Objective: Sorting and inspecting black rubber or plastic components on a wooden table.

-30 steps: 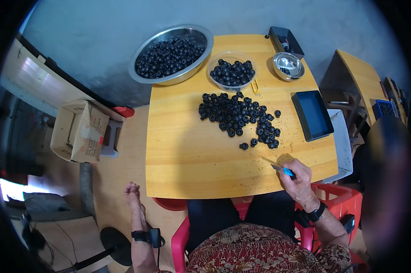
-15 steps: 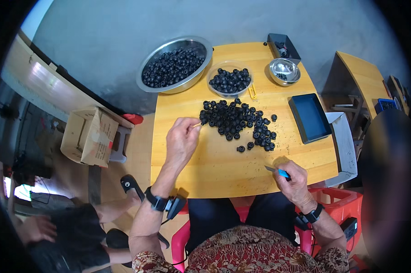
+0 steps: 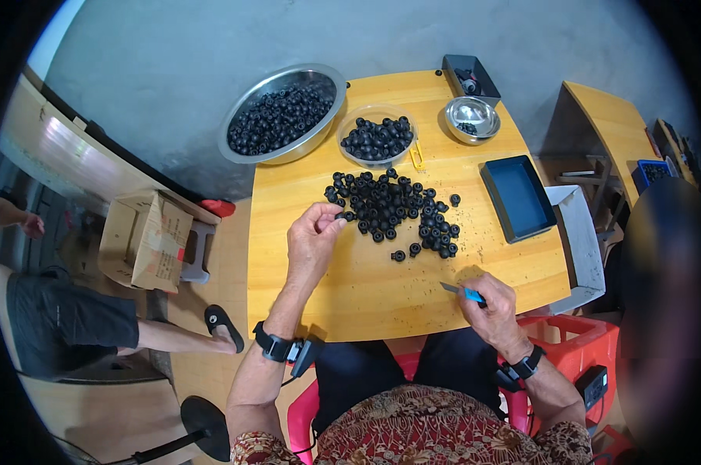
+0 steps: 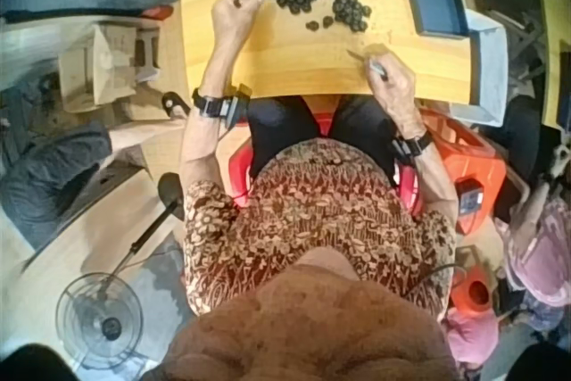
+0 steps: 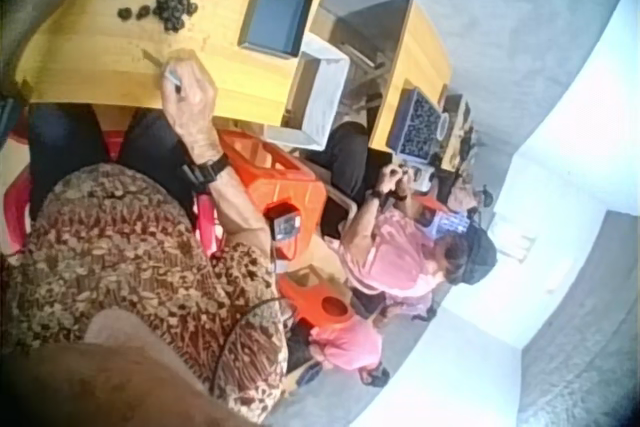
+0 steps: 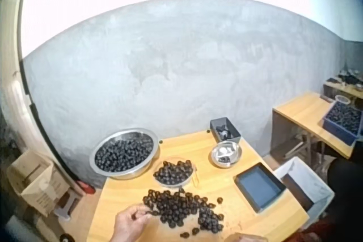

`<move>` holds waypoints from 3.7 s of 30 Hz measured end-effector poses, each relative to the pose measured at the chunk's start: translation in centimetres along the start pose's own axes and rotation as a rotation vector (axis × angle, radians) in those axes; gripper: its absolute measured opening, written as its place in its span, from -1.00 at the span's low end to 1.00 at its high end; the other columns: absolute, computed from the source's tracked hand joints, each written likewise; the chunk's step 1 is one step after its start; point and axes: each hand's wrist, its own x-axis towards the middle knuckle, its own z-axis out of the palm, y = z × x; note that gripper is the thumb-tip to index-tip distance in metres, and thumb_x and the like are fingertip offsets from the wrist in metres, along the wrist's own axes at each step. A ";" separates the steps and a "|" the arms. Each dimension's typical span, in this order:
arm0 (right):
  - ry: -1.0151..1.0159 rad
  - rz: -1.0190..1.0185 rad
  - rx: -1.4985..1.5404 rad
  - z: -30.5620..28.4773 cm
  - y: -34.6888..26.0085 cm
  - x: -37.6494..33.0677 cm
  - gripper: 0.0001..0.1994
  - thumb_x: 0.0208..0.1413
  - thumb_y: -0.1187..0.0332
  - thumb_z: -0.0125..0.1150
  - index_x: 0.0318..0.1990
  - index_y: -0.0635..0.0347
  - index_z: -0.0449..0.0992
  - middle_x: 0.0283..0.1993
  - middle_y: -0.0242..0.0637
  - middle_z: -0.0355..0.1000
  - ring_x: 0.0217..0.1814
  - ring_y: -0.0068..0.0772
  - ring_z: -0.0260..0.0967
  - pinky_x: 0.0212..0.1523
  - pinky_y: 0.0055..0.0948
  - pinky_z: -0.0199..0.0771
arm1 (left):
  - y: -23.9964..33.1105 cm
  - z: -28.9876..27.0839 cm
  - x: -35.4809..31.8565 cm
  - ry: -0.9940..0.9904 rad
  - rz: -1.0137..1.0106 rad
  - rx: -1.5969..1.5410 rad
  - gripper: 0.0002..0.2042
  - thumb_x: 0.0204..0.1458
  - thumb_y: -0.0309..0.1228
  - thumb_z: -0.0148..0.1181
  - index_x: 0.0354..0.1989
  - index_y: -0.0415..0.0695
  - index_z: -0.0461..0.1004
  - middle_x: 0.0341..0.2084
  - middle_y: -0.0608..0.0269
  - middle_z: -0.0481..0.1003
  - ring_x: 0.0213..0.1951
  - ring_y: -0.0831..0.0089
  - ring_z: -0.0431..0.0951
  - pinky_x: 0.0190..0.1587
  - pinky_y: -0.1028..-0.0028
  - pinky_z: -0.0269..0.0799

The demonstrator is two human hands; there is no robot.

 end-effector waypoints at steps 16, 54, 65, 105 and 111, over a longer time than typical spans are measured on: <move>0.031 0.035 0.241 -2.0 -4.1 0.2 -0.87 0.17 0.46 0.12 -0.19 0.35 0.46 -0.39 -0.13 0.45 -0.39 -0.27 0.44 -0.34 -0.42 0.42 | 8.4 1.2 -11.2 -0.393 -0.300 -0.800 -0.81 0.05 -0.52 0.23 -0.16 -0.21 0.44 -0.31 0.25 0.52 -0.28 0.47 0.56 -0.11 0.54 0.48; 0.190 -0.084 0.281 -5.5 -9.9 -4.4 -0.73 -0.08 0.52 0.34 -0.15 0.26 0.58 -0.46 -0.33 0.41 -0.50 -0.56 0.32 -0.48 -0.56 0.30 | 11.0 5.3 -18.3 -0.662 -0.327 -1.130 -0.83 0.10 -0.47 0.21 -0.14 -0.16 0.44 -0.29 0.34 0.51 -0.23 0.63 0.49 -0.09 0.57 0.43; 0.283 -0.134 0.263 -5.4 -9.0 -5.0 -0.77 -0.05 0.46 0.35 -0.21 0.27 0.52 -0.46 -0.27 0.40 -0.49 -0.47 0.34 -0.47 -0.52 0.33 | 11.2 5.5 -18.4 -0.661 -0.338 -1.135 -0.81 0.11 -0.49 0.20 -0.12 -0.19 0.43 -0.27 0.29 0.53 -0.22 0.57 0.53 -0.11 0.60 0.44; 0.302 -0.528 -0.301 -4.2 -5.7 -4.7 -0.59 -0.26 0.59 0.37 -0.12 0.38 0.52 -0.48 -0.27 0.37 -0.57 -0.34 0.29 -0.58 -0.43 0.34 | 9.2 6.7 -18.6 -0.565 -0.244 -1.201 -0.92 0.09 -0.55 0.18 -0.27 -0.20 0.43 -0.33 0.22 0.54 -0.26 0.49 0.54 -0.10 0.50 0.47; 0.270 -0.344 -0.216 -3.2 -3.3 -4.5 -0.77 -0.07 0.60 0.28 -0.20 0.36 0.53 -0.40 -0.16 0.47 -0.50 -0.26 0.40 -0.50 -0.37 0.43 | 11.2 6.0 -19.6 -0.703 -0.114 -1.275 -0.90 0.09 -0.53 0.19 -0.25 -0.21 0.44 -0.31 0.21 0.54 -0.25 0.50 0.54 -0.12 0.51 0.46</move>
